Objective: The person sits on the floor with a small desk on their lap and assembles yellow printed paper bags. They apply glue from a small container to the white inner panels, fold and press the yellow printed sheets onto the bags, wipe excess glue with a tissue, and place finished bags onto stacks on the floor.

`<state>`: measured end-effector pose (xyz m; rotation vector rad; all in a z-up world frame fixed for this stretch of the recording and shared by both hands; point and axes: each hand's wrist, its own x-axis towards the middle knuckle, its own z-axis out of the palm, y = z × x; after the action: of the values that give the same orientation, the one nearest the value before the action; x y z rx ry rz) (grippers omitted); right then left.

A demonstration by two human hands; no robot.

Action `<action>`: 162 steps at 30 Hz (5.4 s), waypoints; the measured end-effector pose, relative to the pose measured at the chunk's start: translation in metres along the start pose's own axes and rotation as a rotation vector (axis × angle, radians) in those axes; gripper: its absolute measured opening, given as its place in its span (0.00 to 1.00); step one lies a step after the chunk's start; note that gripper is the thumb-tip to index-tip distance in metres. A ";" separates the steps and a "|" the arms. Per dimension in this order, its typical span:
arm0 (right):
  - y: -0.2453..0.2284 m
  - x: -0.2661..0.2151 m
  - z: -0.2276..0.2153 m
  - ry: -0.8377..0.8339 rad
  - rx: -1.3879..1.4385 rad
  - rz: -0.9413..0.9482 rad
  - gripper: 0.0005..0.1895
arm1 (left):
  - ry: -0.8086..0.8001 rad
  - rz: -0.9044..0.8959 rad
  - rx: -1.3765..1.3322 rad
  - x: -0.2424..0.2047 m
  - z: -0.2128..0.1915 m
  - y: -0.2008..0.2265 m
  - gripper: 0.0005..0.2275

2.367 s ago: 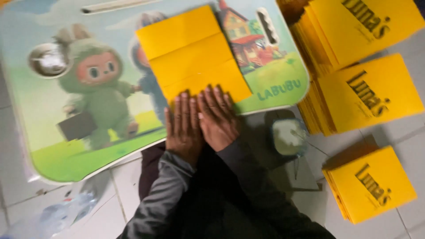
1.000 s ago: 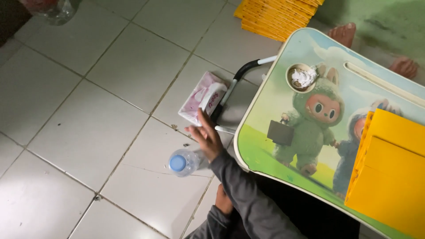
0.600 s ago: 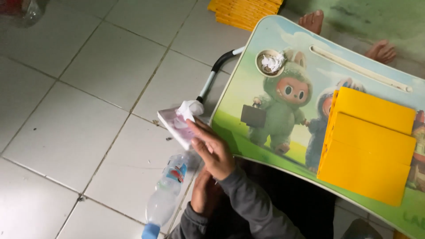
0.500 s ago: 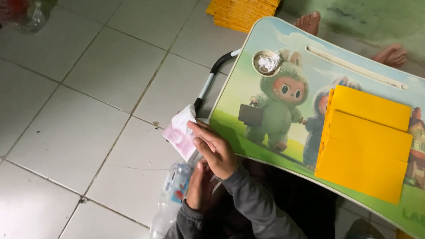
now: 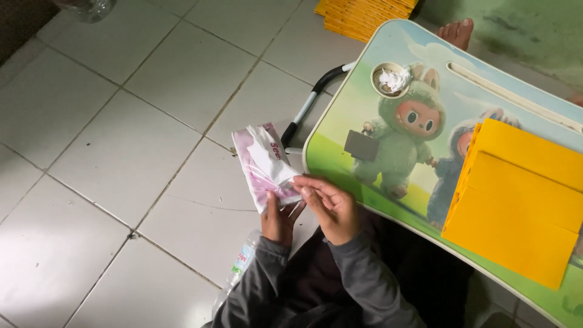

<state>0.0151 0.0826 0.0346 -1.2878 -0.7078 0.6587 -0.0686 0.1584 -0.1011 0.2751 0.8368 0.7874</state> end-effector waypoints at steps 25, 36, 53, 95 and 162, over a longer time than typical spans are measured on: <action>-0.075 -0.122 -0.297 0.170 -1.628 -0.148 0.28 | -1.462 1.185 1.419 -0.145 0.154 -0.153 0.30; -0.025 -0.055 -0.329 0.024 -1.514 0.020 0.31 | -1.478 1.302 1.540 -0.130 0.142 -0.183 0.41; -0.034 -0.083 -0.301 -0.220 -1.268 -0.225 0.24 | -1.437 1.285 1.346 -0.136 0.146 -0.178 0.19; -0.030 -0.147 -0.332 0.377 -1.420 -0.116 0.23 | -1.192 1.814 1.150 -0.137 0.170 -0.226 0.14; -0.068 -0.449 -0.221 1.316 -0.129 -0.310 0.19 | -1.487 -0.239 0.726 -0.254 0.181 -0.183 0.39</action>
<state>-0.0900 -0.4114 0.0273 -1.3690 0.1637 -0.5258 0.0566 -0.1361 0.0667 1.1900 -0.3209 -0.1105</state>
